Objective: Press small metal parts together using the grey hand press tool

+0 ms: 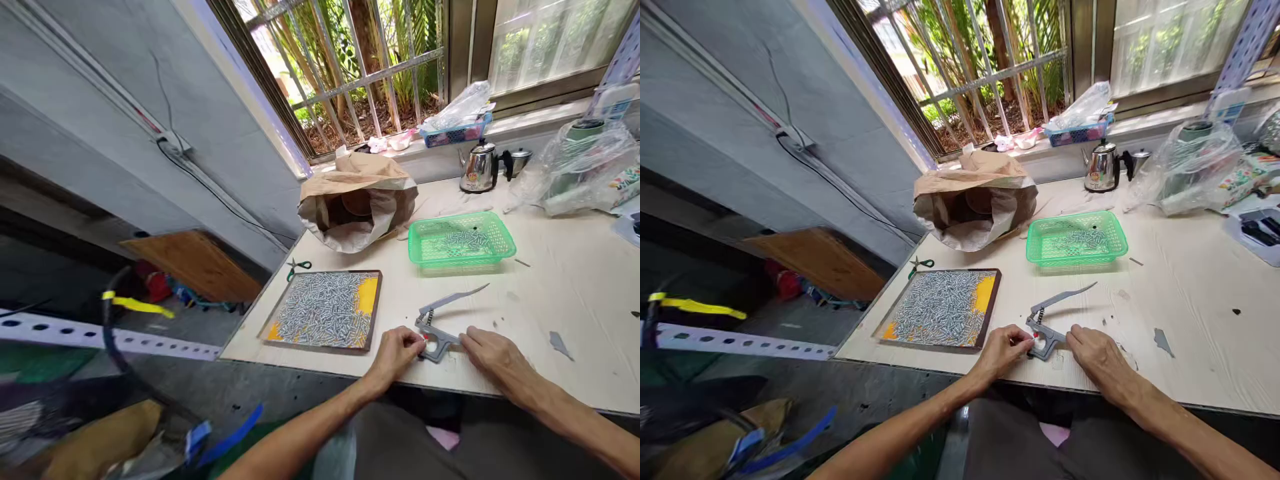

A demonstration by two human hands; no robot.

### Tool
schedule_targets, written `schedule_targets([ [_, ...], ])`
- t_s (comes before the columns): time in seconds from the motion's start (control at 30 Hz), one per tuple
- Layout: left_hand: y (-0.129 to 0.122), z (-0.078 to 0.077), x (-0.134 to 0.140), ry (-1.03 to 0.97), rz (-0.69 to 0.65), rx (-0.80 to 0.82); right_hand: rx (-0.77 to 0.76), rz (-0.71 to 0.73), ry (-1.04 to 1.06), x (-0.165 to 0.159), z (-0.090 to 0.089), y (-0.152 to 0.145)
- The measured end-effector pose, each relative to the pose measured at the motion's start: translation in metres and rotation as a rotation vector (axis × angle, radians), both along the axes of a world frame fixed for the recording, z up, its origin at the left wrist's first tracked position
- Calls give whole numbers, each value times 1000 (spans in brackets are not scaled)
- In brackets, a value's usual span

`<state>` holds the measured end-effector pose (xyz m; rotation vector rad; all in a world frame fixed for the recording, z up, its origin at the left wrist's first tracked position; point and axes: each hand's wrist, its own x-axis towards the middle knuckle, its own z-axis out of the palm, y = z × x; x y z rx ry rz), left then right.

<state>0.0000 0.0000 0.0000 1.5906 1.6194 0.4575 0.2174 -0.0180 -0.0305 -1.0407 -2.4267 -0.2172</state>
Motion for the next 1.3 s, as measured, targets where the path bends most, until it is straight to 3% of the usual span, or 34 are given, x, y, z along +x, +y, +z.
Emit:
schedule_targets([
  [0.13, 4, -1, 3, 26, -7, -59, -88, 23, -17, 2, 5, 2],
  [0.3, 15, -4, 4, -66, 41, -460, -238, 1, -73, 5, -3, 4],
  [0.4, 21, -5, 3, -91, 45, -580, -281, -12, -90, 6, -8, 5],
  [0.53, 23, -5, 5, -58, 35, -594, -341, -19, -101, 5, -6, 7],
  [0.9, 17, 1, 7, -92, 67, -567, -637, -46, -168, 6, 25, 16],
  [1.1, 15, 3, 8, -108, 77, -556, -533, -153, -207, 17, 28, 40],
  [1.3, 16, 0, 9, -99, 84, -559, -515, -106, -259, 15, 37, 52],
])
